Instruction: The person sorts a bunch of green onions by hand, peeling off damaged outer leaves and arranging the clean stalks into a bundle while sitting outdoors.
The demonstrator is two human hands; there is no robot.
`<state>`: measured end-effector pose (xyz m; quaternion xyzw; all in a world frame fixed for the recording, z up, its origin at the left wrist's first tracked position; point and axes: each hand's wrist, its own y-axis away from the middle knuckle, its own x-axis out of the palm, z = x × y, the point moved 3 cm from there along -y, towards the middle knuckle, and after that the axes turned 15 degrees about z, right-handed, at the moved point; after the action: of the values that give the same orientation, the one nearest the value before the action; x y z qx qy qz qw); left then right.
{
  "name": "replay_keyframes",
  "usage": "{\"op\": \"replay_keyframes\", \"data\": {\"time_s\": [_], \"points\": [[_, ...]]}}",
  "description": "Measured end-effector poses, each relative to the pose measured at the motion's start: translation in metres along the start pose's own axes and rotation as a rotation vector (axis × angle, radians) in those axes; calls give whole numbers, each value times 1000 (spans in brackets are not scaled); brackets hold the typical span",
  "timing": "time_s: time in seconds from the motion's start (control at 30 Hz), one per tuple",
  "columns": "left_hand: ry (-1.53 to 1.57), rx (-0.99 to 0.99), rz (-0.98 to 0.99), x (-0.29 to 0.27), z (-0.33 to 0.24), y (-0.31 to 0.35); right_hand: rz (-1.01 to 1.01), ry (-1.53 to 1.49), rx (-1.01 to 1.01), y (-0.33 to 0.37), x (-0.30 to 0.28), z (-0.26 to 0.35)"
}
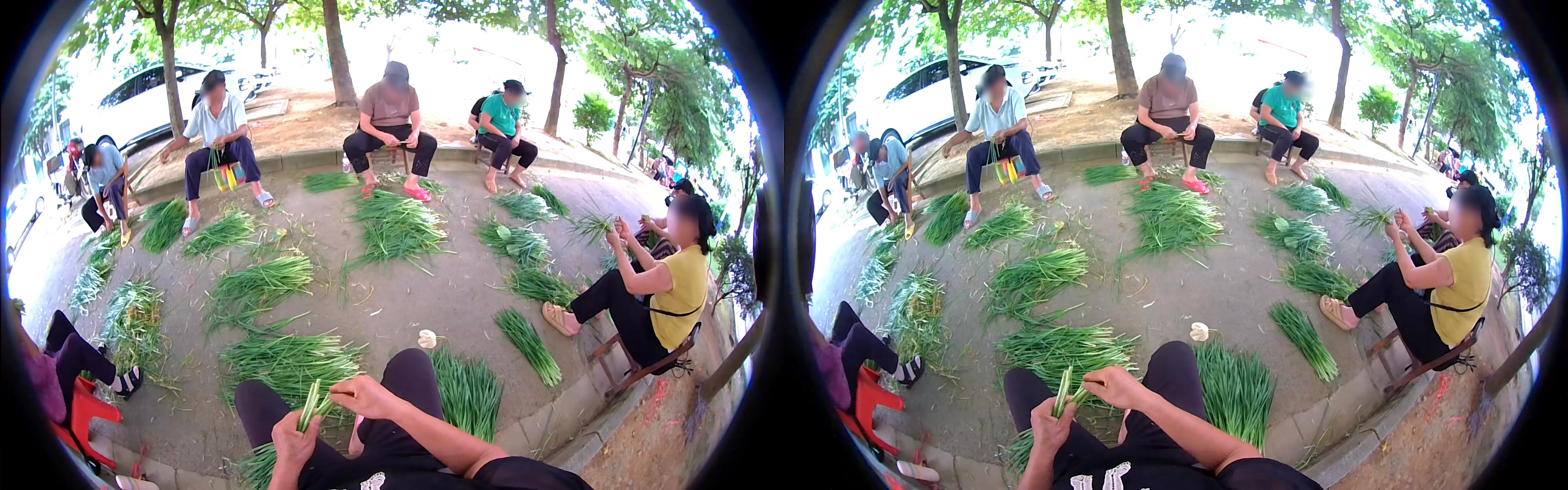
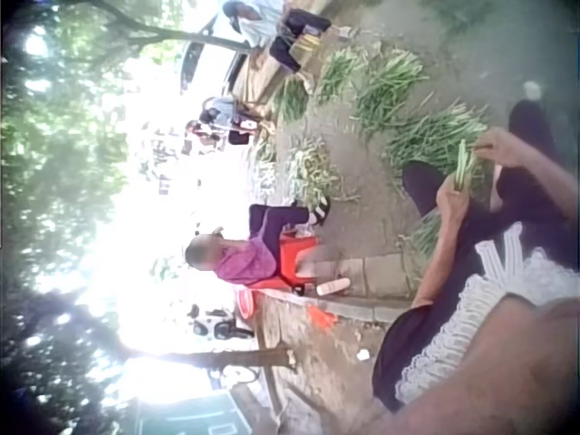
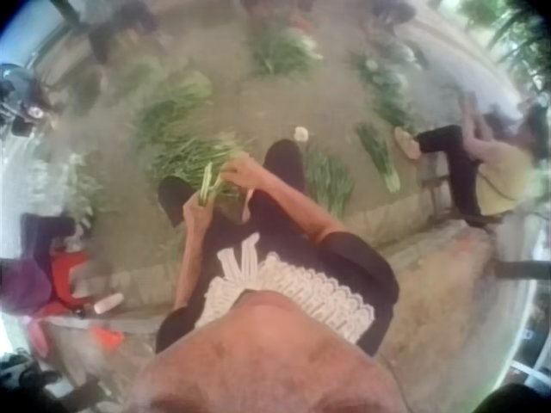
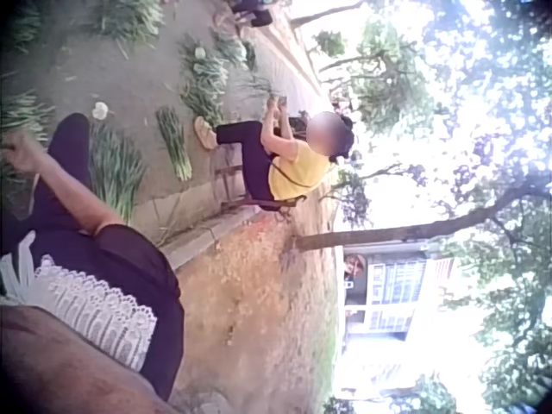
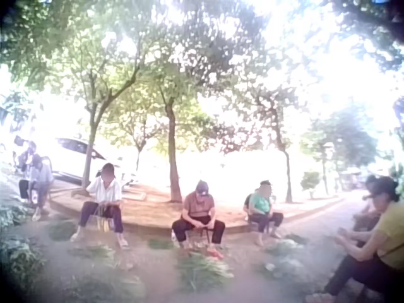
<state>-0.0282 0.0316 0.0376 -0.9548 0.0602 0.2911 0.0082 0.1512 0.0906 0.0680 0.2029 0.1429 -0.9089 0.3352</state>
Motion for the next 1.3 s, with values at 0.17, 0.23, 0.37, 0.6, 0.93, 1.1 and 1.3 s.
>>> {"op": "replay_keyframes", "data": {"time_s": [0.17, 0.23, 0.37, 0.6, 0.93, 1.1, 1.3], "points": [[-63, 20, -31, 0, -12, -3, -83, 135, -80, 3, 4, 20], [-16, -45, -7, -3, -13, -2, -105, 53, -86, 3, 5, 17], [-36, -3, -25, -3, -8, -2, -119, -35, -63, 2, 7, 13], [-142, 133, -97, -4, -27, 0, -247, 25, -51, 1, 8, 14], [106, -97, -118, -15, 4, -16, 150, -67, -91, 18, 47, 42], [368, -178, -73, -32, -5, -14, 467, -29, 18, 20, 33, 56], [62, -52, 154, -2, 3, -4, -378, 444, -294, 0, -14, 20]]}}
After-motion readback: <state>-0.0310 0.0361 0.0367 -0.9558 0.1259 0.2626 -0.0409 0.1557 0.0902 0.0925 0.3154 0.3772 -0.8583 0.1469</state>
